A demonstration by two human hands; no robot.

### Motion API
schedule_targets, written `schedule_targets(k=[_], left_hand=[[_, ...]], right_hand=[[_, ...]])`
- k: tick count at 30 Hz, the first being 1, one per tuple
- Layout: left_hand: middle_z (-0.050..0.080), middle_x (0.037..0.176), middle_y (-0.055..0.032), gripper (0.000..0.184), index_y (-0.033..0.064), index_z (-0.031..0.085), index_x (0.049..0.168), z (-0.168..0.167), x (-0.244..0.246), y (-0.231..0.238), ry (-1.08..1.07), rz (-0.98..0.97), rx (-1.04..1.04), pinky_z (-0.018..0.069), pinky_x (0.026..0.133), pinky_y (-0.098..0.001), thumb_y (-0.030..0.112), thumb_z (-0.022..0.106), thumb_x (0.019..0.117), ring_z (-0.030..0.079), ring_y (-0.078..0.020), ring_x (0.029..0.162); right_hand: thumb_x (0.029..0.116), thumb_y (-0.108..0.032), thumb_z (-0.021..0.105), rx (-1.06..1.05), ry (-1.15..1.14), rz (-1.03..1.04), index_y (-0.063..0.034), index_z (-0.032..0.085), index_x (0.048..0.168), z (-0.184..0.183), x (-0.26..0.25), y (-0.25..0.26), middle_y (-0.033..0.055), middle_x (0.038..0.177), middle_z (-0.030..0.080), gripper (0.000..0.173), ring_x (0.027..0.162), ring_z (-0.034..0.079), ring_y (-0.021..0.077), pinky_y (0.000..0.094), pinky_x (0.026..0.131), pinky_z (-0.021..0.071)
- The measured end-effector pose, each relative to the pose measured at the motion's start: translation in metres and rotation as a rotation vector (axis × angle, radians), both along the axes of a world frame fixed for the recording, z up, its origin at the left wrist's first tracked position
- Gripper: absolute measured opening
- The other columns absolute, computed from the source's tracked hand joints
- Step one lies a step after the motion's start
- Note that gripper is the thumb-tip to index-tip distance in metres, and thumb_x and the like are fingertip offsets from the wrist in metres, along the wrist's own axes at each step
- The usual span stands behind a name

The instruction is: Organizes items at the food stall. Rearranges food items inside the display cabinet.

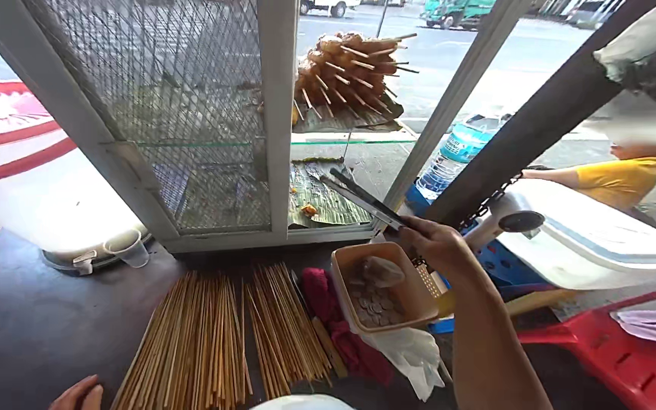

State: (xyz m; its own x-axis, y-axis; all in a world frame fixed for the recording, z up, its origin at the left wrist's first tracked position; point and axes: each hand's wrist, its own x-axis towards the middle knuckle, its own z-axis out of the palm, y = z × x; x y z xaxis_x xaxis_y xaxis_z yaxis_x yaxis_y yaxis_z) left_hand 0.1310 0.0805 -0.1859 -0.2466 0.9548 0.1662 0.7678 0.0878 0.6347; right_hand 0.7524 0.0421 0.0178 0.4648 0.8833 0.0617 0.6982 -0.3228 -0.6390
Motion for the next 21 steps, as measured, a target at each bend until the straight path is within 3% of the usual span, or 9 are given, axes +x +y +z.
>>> schedule_targets(k=[3, 7, 12, 17, 21], left_hand=[[0.062, 0.131, -0.0297, 0.032, -0.0081, 0.068, 0.121, -0.003, -0.005, -0.005, 0.018, -0.002, 0.007, 0.0382, 0.115, -0.0505, 0.013, 0.055, 0.0998, 0.054, -0.0418, 0.132], [0.062, 0.133, -0.0281, 0.031, -0.0055, 0.069, 0.122, -0.002, -0.004, -0.004, 0.001, 0.005, -0.005, 0.0385, 0.115, -0.0503, 0.013, 0.055, 0.1004, 0.054, -0.0395, 0.132], [0.061, 0.133, -0.0286, 0.033, -0.0078, 0.067, 0.123, 0.005, 0.001, -0.004, -0.039, 0.003, -0.032, 0.0396, 0.114, -0.0448, 0.010, 0.053, 0.0995, 0.055, -0.0361, 0.132], [0.063, 0.132, -0.0272, 0.034, -0.0069, 0.067, 0.124, -0.001, -0.003, -0.003, -0.037, 0.010, -0.018, 0.0420, 0.113, -0.0426, 0.012, 0.053, 0.0992, 0.057, -0.0345, 0.130], [0.062, 0.133, -0.0284, 0.034, -0.0084, 0.067, 0.124, 0.005, 0.003, -0.004, -0.034, -0.004, -0.019, 0.0407, 0.114, -0.0436, 0.012, 0.052, 0.1002, 0.055, -0.0366, 0.132]], right_hand=[[0.1073, -0.033, 0.055, -0.138, -0.283, 0.010, -0.0088, 0.071, 0.125, -0.032, -0.001, 0.024, 0.0231, 0.114, 0.071, 0.034, 0.111, 0.067, 0.0435, 0.0679, 0.092, 0.0501], [0.1050, -0.031, 0.055, -0.342, -0.401, 0.005, -0.0056, 0.071, 0.117, -0.055, -0.017, 0.074, 0.0226, 0.119, 0.069, 0.032, 0.114, 0.066, 0.0428, 0.0668, 0.088, 0.0522], [0.1051, -0.024, 0.052, -0.395, -0.450, 0.012, -0.0052, 0.071, 0.113, -0.070, -0.033, 0.105, 0.0222, 0.113, 0.071, 0.028, 0.107, 0.069, 0.0429, 0.0657, 0.081, 0.0545], [0.1058, -0.020, 0.052, -0.271, -0.476, 0.020, -0.0073, 0.073, 0.106, -0.032, -0.038, 0.062, 0.0186, 0.108, 0.072, 0.025, 0.100, 0.070, 0.0395, 0.0617, 0.077, 0.0553], [0.1080, -0.026, 0.053, 0.015, -0.439, 0.001, -0.0137, 0.074, 0.117, 0.019, -0.032, 0.006, 0.0195, 0.106, 0.073, 0.026, 0.099, 0.070, 0.0423, 0.0672, 0.080, 0.0529]])
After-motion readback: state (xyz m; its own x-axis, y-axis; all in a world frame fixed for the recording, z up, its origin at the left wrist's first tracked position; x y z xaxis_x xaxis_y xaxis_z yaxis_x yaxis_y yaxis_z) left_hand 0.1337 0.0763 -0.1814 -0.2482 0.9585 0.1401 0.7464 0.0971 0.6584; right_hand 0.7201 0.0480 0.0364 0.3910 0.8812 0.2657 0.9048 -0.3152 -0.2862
